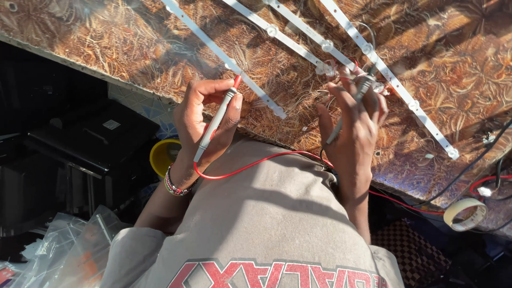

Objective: Testing LED backlight strips with a multimeter and installing them into a television chassis.

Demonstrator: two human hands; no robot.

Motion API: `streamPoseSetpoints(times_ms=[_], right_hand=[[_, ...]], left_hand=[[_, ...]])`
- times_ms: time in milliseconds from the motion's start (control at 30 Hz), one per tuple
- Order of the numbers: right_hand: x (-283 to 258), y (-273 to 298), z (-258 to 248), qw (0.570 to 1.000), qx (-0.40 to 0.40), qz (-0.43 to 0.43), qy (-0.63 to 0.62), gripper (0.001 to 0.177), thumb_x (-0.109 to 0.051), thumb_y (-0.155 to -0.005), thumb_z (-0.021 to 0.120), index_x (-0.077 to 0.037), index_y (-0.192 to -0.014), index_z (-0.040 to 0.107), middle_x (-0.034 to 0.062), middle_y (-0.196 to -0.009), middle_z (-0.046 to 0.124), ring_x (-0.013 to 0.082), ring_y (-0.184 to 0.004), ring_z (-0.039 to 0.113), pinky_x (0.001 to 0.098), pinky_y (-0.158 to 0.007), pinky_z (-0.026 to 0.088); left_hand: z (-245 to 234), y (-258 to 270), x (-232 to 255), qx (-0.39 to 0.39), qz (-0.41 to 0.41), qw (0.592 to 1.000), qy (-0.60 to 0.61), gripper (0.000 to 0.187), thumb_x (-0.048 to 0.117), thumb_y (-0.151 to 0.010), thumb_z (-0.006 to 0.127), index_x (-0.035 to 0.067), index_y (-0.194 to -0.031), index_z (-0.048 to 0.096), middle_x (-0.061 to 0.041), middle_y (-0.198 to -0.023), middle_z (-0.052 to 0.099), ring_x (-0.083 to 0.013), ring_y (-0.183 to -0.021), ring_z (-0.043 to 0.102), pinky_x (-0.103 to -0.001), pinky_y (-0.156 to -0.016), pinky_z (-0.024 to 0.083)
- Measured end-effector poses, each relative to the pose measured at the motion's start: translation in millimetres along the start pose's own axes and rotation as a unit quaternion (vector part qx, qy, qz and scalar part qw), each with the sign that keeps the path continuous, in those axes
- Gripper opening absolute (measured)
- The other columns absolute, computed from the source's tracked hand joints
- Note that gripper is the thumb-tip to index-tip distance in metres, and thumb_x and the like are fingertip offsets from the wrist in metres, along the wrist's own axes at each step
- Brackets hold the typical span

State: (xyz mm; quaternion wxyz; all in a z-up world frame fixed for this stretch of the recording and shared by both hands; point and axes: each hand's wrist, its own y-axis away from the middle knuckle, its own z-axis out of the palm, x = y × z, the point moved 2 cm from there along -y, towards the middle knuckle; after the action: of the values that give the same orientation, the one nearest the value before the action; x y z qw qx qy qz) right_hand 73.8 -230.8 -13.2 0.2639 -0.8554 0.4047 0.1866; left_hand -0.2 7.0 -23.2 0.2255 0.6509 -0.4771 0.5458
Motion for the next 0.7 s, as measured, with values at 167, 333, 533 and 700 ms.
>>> streamPoseSetpoints(times_ms=[167,333,533,700], right_hand=[[-2,16,17,0.996,0.086,-0.032,0.013,0.029,-0.015,-0.095,0.087,-0.011,-0.121,0.074,0.0090,-0.123,0.077,0.0314,-0.109,0.063,0.0408,-0.098,0.041],[-10,11,8,0.996,0.075,-0.018,0.042,0.029,-0.021,-0.097,0.086,-0.014,-0.122,0.072,0.0059,-0.126,0.076,0.0281,-0.103,0.057,0.0385,-0.094,0.038],[-20,8,23,0.996,0.020,-0.082,0.001,0.027,-0.021,-0.093,0.087,-0.018,-0.117,0.077,0.0022,-0.115,0.078,0.0237,-0.103,0.053,0.0365,-0.097,0.036],[-14,8,37,0.994,-0.009,-0.108,0.031,0.017,-0.022,-0.098,0.080,-0.018,-0.114,0.076,0.0016,-0.098,0.077,0.0242,-0.095,0.056,0.0403,-0.097,0.039]], left_hand=[[-6,0,-3,0.033,-0.006,0.999,0.003,0.020,0.014,-0.099,0.074,0.001,-0.114,0.068,-0.014,-0.093,0.071,-0.0240,-0.082,0.075,-0.035,-0.077,0.061],[-10,-4,-1,0.051,-0.007,0.999,0.006,0.022,0.014,-0.099,0.075,-0.001,-0.113,0.068,-0.017,-0.097,0.070,-0.0252,-0.084,0.075,-0.034,-0.076,0.061],[-8,-2,-7,0.056,-0.009,0.998,0.017,0.023,0.014,-0.099,0.076,-0.002,-0.113,0.067,-0.018,-0.099,0.070,-0.0268,-0.085,0.075,-0.035,-0.077,0.061],[-4,-7,-2,0.053,0.000,0.998,0.027,0.023,0.016,-0.099,0.076,0.001,-0.115,0.068,-0.015,-0.093,0.070,-0.0245,-0.082,0.075,-0.033,-0.075,0.062]])
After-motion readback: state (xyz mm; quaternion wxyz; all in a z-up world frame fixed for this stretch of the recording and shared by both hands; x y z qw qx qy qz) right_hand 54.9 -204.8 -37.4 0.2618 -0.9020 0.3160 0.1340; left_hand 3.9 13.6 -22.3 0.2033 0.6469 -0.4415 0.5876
